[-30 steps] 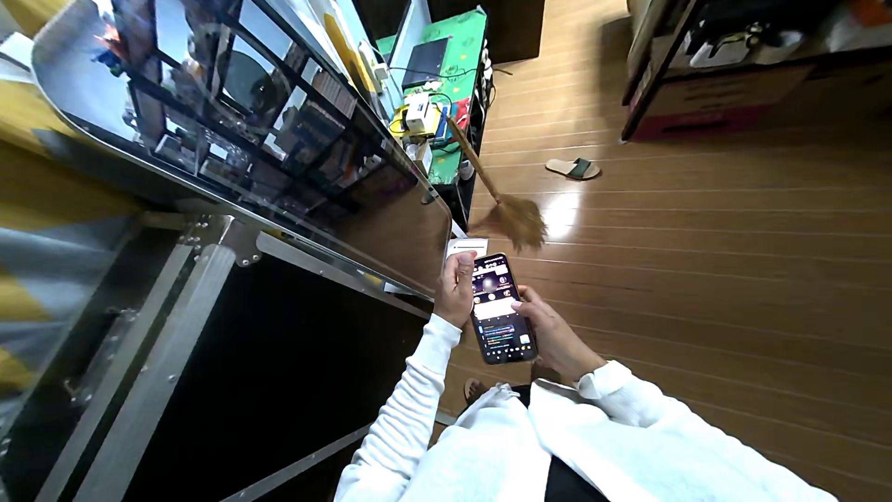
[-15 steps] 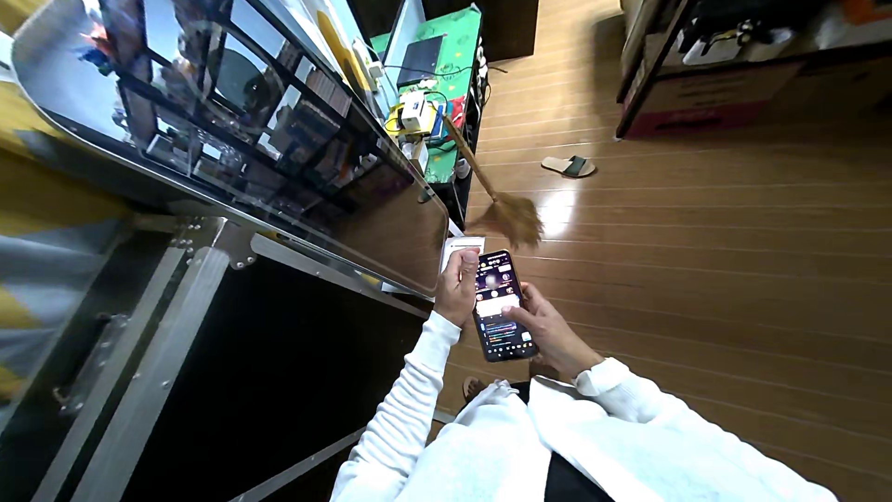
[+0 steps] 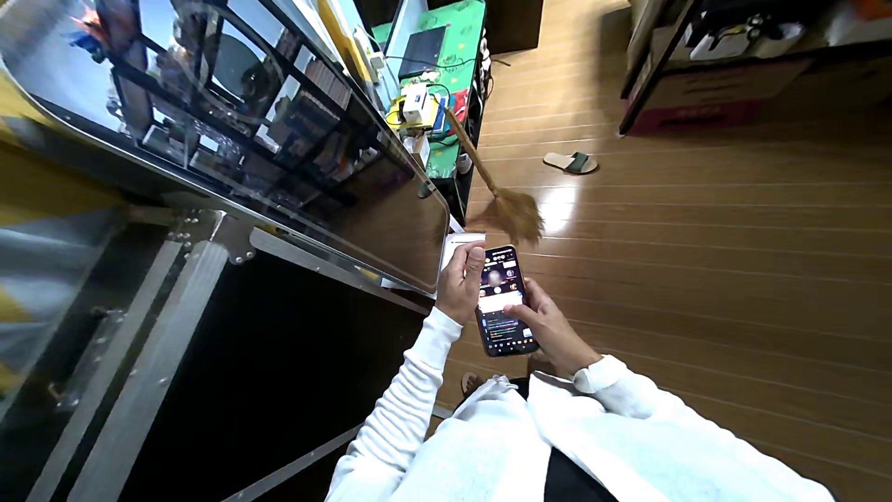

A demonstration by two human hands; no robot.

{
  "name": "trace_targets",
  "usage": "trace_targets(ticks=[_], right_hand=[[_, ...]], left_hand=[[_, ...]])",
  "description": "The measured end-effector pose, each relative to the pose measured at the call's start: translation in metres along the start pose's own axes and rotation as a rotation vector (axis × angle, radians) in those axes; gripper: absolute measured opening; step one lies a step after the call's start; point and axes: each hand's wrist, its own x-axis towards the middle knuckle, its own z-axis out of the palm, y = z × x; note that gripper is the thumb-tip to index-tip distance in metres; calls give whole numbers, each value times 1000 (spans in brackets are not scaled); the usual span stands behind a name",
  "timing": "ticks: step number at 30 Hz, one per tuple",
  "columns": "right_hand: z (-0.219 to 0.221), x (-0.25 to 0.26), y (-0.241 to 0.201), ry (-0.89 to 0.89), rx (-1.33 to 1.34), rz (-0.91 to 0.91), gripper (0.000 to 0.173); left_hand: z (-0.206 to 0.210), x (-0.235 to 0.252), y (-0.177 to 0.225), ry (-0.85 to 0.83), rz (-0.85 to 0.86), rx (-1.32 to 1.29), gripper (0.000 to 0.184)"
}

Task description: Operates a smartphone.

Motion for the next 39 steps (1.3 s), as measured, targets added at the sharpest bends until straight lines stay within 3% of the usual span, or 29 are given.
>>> trace_targets(ticks=[13, 39], right_hand=[[-2, 5, 4, -35, 110, 1, 41], [-2, 1, 5, -30, 92, -1, 44]], left_hand=[[-3, 3, -5, -8, -18, -4, 49], [-1, 0, -2, -17, -48, -48, 43]])
